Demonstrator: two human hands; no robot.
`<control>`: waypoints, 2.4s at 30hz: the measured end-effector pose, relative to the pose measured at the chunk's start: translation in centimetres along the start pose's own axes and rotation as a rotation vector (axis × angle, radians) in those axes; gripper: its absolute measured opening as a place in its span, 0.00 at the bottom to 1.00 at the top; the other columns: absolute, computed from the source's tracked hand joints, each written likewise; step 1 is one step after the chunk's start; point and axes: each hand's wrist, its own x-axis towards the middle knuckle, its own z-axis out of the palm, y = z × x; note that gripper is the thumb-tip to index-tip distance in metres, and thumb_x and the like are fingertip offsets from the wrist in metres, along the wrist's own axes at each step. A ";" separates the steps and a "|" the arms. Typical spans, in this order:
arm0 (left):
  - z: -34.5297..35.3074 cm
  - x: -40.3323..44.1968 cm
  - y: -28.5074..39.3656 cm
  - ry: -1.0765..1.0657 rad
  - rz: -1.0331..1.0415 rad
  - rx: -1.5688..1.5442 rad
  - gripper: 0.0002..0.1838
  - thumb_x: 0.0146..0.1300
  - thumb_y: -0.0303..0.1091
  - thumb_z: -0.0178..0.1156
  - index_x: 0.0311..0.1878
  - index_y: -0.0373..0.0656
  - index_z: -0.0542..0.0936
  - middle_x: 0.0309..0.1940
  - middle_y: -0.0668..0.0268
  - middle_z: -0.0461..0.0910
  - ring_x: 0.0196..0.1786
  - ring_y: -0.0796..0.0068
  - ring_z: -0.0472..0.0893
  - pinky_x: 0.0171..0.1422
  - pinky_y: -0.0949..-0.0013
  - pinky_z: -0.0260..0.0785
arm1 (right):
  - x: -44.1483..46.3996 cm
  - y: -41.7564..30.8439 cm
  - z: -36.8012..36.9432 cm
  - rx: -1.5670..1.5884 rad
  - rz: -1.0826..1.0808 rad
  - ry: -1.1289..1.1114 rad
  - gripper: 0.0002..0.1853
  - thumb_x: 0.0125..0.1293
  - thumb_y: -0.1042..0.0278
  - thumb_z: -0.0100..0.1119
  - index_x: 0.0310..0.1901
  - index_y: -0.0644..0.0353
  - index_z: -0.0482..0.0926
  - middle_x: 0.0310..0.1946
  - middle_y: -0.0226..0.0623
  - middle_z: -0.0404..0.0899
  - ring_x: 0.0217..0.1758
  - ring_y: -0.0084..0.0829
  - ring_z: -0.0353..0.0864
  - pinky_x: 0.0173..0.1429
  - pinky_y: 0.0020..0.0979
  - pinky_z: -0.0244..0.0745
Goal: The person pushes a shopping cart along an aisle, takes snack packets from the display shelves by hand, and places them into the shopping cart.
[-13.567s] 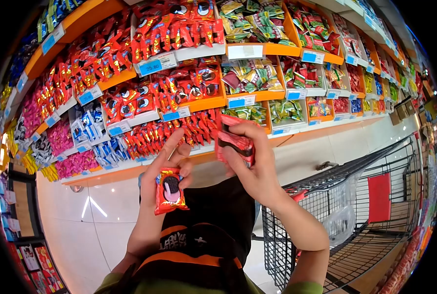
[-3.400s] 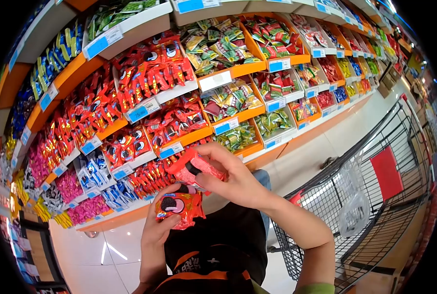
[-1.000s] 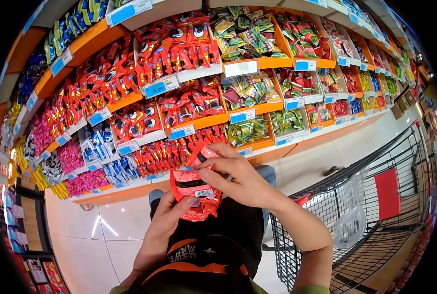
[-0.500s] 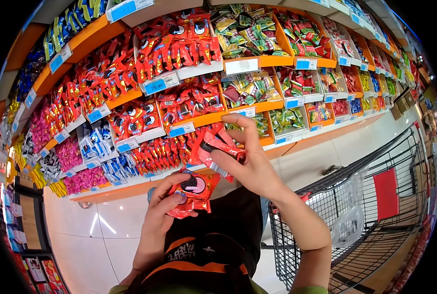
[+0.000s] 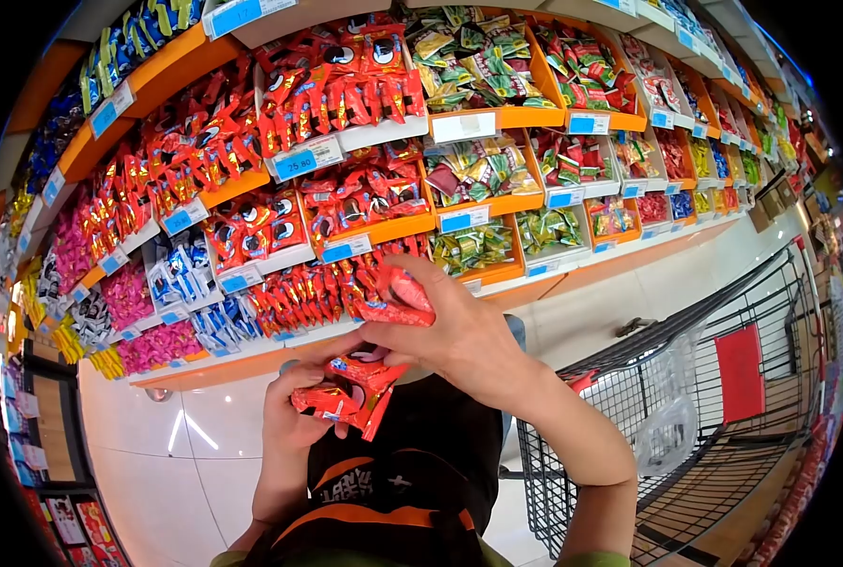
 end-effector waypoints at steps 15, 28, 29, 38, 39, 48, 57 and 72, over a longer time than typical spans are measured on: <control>1.5 -0.8 -1.0 0.185 -0.024 0.340 0.22 0.68 0.30 0.53 0.64 0.34 0.69 0.51 0.59 0.79 0.50 0.75 0.79 0.55 0.71 0.73 | -0.5 1.0 1.1 0.327 0.144 -0.045 0.18 0.64 0.52 0.63 0.48 0.55 0.82 0.52 0.47 0.71 0.51 0.48 0.76 0.48 0.40 0.75; 0.9 -0.4 -1.9 0.228 0.165 0.478 0.15 0.68 0.28 0.57 0.55 0.32 0.77 0.47 0.66 0.75 0.51 0.78 0.76 0.56 0.73 0.68 | -0.5 1.2 1.9 0.491 0.191 -0.006 0.17 0.65 0.58 0.64 0.49 0.61 0.81 0.48 0.45 0.72 0.49 0.42 0.75 0.51 0.35 0.72; 0.8 -0.3 -1.9 0.232 0.192 0.501 0.14 0.67 0.28 0.57 0.54 0.32 0.77 0.47 0.66 0.75 0.50 0.78 0.76 0.55 0.74 0.68 | -0.5 1.3 1.8 0.508 0.172 -0.012 0.17 0.64 0.59 0.65 0.49 0.61 0.81 0.49 0.44 0.72 0.50 0.41 0.74 0.53 0.35 0.71; 0.3 -0.2 -1.9 0.256 0.256 0.637 0.11 0.64 0.24 0.57 0.48 0.33 0.79 0.44 0.67 0.75 0.48 0.80 0.75 0.48 0.77 0.67 | -0.3 1.4 1.6 0.674 0.154 -0.073 0.16 0.63 0.64 0.67 0.50 0.60 0.81 0.52 0.39 0.69 0.55 0.35 0.72 0.59 0.32 0.67; 0.3 -0.1 -1.9 0.258 0.261 0.639 0.11 0.64 0.24 0.57 0.48 0.33 0.78 0.44 0.67 0.75 0.48 0.80 0.75 0.48 0.78 0.67 | -0.4 1.5 1.7 0.686 0.150 -0.075 0.16 0.63 0.65 0.67 0.51 0.60 0.81 0.52 0.39 0.69 0.56 0.35 0.71 0.59 0.32 0.67; 0.3 0.3 -2.0 0.285 0.272 0.587 0.12 0.64 0.22 0.55 0.51 0.33 0.78 0.45 0.67 0.77 0.47 0.80 0.77 0.51 0.76 0.69 | -0.4 1.5 2.5 0.665 0.147 -0.072 0.21 0.59 0.59 0.71 0.51 0.61 0.80 0.53 0.43 0.69 0.58 0.41 0.70 0.62 0.35 0.65; -2.4 0.4 -2.7 0.133 0.137 0.067 0.17 0.70 0.32 0.47 0.56 0.32 0.72 0.53 0.54 0.71 0.51 0.58 0.81 0.36 0.58 0.84 | -2.9 1.7 -3.4 0.497 0.393 0.519 0.23 0.59 0.58 0.70 0.51 0.64 0.79 0.49 0.44 0.74 0.55 0.35 0.73 0.57 0.34 0.69; -3.9 1.6 -4.9 0.098 -0.174 -0.579 0.32 0.68 0.46 0.55 0.73 0.50 0.62 0.75 0.59 0.55 0.75 0.56 0.56 0.57 0.57 0.76 | -39.1 12.5 3.5 0.053 1.690 0.655 0.28 0.61 0.40 0.59 0.47 0.59 0.79 0.49 0.50 0.71 0.51 0.41 0.77 0.56 0.38 0.73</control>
